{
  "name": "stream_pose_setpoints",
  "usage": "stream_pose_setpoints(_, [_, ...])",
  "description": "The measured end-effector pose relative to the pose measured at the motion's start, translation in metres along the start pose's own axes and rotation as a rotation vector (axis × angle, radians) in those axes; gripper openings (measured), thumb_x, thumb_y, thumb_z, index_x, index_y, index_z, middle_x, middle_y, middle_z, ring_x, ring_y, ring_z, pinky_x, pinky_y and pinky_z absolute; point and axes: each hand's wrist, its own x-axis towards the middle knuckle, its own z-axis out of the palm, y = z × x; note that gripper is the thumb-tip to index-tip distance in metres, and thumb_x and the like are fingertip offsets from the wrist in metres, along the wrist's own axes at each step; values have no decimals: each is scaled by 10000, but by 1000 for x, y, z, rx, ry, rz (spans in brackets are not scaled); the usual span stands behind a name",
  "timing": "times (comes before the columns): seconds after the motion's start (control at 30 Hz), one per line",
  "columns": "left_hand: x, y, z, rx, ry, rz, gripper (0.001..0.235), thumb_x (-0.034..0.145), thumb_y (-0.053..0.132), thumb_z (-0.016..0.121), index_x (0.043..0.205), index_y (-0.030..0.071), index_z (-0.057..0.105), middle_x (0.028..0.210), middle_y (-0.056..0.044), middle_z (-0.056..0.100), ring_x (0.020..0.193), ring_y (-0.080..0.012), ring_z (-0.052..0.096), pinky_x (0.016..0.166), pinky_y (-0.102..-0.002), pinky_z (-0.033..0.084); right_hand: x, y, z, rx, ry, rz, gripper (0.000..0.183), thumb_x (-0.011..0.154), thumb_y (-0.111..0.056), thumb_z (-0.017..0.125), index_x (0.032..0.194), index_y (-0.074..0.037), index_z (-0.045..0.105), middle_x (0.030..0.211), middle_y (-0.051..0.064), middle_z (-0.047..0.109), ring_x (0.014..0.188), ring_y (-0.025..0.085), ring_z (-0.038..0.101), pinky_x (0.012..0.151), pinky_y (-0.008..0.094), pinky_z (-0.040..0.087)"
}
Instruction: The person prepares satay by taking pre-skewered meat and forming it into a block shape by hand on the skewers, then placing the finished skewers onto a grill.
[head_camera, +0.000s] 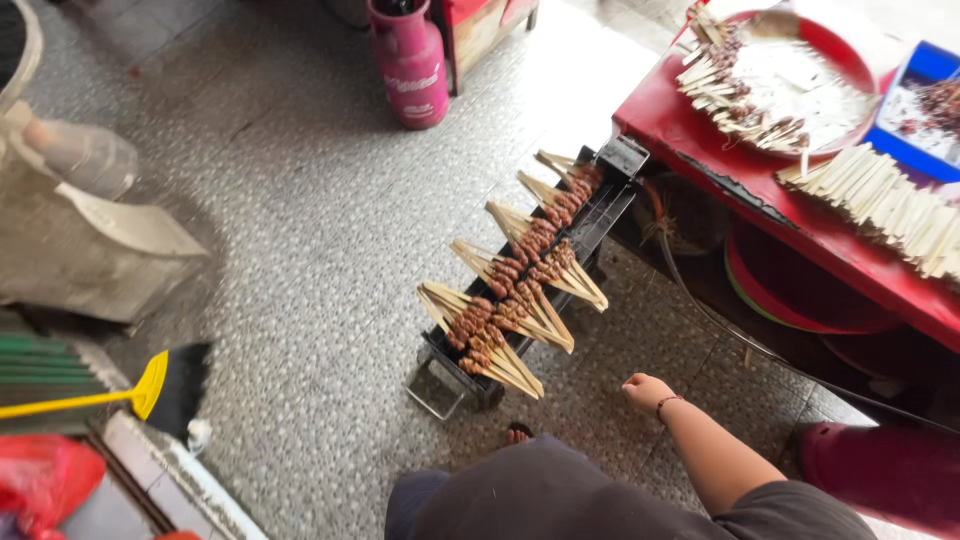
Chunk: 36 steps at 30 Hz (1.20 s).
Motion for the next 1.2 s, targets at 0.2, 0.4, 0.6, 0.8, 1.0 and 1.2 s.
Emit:
stream_pose_setpoints(0.2, [74,84,-71,-45,-26,216,531,917,281,484,1402,66,469,1084,-161,669,773,-298,663,591,-403,493,-31,-56,19,428,139,181,410,807,-460,594,1106,-218,735,885,88,789,953,252,731,843,370,598])
stream_pose_setpoints(0.4, [121,266,-124,1495,-1,1043,342,969,153,340,1234,50,529,1490,-215,327,1381,-352,343,1129,-463,336,-139,-111,152,1193,240,459,173,918,-125,452,756,-62,445,612,54,388,519,170,404,458,324,309])
stream_pose_setpoints(0.6, [32,368,-62,1353,-235,1289,555,973,269,499,1464,74,332,1491,-112,347,1370,-302,336,1149,-488,278,-242,-146,282,1064,-312,961,368,970,-328,477,1168,-47,608,986,128,594,672,247,559,510,348,404])
stream_pose_setpoints(0.8, [18,371,20,1507,-35,1620,853,885,406,618,1535,134,137,1515,-101,191,1336,-347,221,989,-532,311,-291,-152,305,1271,-21,1127,401,1032,-272,486,1308,10,556,1232,172,600,1074,324,610,920,470,503])
stream_pose_setpoints(1.0, [45,386,56,1871,211,1890,830,856,-22,493,1544,74,38,1579,-125,116,1451,-411,35,1081,-671,142,-305,-187,293,1370,256,1047,422,1045,-250,447,1321,61,520,1309,211,573,1128,330,589,898,450,476])
stream_pose_setpoints(1.2, [61,429,89,1676,-280,2236,555,893,125,429,1428,0,356,1035,-133,574,794,-344,588,558,-490,493,-282,-292,307,1537,509,1040,307,1024,-234,498,1169,19,592,1114,176,648,943,276,640,741,404,524])
